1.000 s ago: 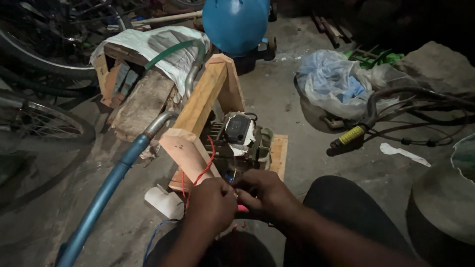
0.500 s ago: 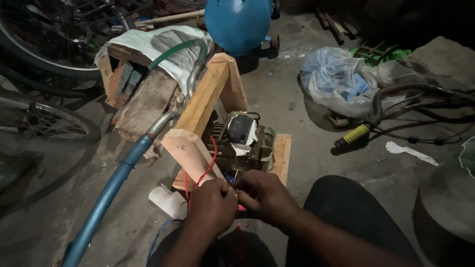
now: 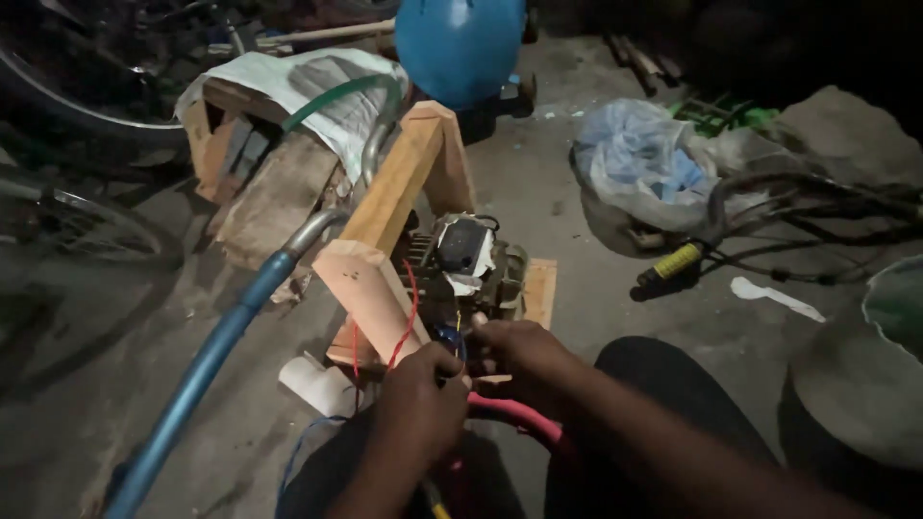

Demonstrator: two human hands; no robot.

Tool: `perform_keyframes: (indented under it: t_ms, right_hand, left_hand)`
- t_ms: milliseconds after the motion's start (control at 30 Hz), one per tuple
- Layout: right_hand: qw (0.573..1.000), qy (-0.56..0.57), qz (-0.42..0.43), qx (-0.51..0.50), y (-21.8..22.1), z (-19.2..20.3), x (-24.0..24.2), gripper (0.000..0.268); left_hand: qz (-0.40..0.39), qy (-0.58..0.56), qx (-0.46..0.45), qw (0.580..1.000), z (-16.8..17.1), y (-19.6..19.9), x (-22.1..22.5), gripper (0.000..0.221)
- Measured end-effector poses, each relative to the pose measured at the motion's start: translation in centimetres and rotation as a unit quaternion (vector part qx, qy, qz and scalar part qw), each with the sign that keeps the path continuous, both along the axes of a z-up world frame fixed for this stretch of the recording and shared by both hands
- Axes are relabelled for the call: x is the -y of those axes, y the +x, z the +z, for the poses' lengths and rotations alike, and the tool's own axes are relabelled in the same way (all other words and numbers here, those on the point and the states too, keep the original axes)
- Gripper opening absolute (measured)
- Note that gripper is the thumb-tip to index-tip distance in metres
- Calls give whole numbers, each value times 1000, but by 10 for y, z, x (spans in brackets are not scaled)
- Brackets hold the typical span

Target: The person connects wires to a motor mounted on a wooden frame, twisting the ends together and applying blue tape. They also handle a red hose and a yellow wire while working on the machine's electrical components.

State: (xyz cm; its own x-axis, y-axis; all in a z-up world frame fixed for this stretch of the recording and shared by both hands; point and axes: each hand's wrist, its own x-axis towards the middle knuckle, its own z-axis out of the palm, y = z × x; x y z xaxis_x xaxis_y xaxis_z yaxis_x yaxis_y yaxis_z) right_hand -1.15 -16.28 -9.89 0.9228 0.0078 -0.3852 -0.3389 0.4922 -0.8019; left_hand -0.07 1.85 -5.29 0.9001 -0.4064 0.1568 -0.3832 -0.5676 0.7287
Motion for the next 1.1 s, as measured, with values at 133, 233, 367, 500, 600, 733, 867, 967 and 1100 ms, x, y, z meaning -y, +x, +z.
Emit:
perform_keyframes:
  t_ms: [133, 233, 367, 500, 600, 733, 867, 967, 1100]
  right_hand:
    - [994, -5, 52, -96, 8, 10, -3, 21]
    - [988, -68, 93, -100, 10, 15, -1, 13]
    - [976, -83, 127, -158, 6, 36, -8, 18]
    - [976, -97, 83, -174, 1, 39, -15, 12]
    - [974, -146, 54, -163, -3, 38, -15, 15]
    - [985, -127, 56, -107, 4, 14, -7, 18]
    - [991, -42, 34, -119, 2, 14, -11, 14]
    - [990, -40, 21, -132, 1, 22, -17, 14]
    - [992, -14, -14, -123, 13, -1, -14, 9]
  left_hand:
    - [37, 20, -15, 999, 6, -9, -2, 15]
    - [46, 31, -32, 998, 13, -13, -3, 12]
    - [24, 28, -14, 999, 9, -19, -9, 16]
    - [-1, 20, 21, 1000, 4, -19, -10, 20]
    - [-5, 49, 34, 998, 5, -20, -12, 19]
    - [21, 63, 10, 998, 5, -21, -11, 20]
    - [27, 41, -6, 999, -2, -19, -9, 16]
    - [42, 31, -25, 998, 1, -19, -8, 17]
    - [40, 33, -45, 998, -4, -13, -7, 22]
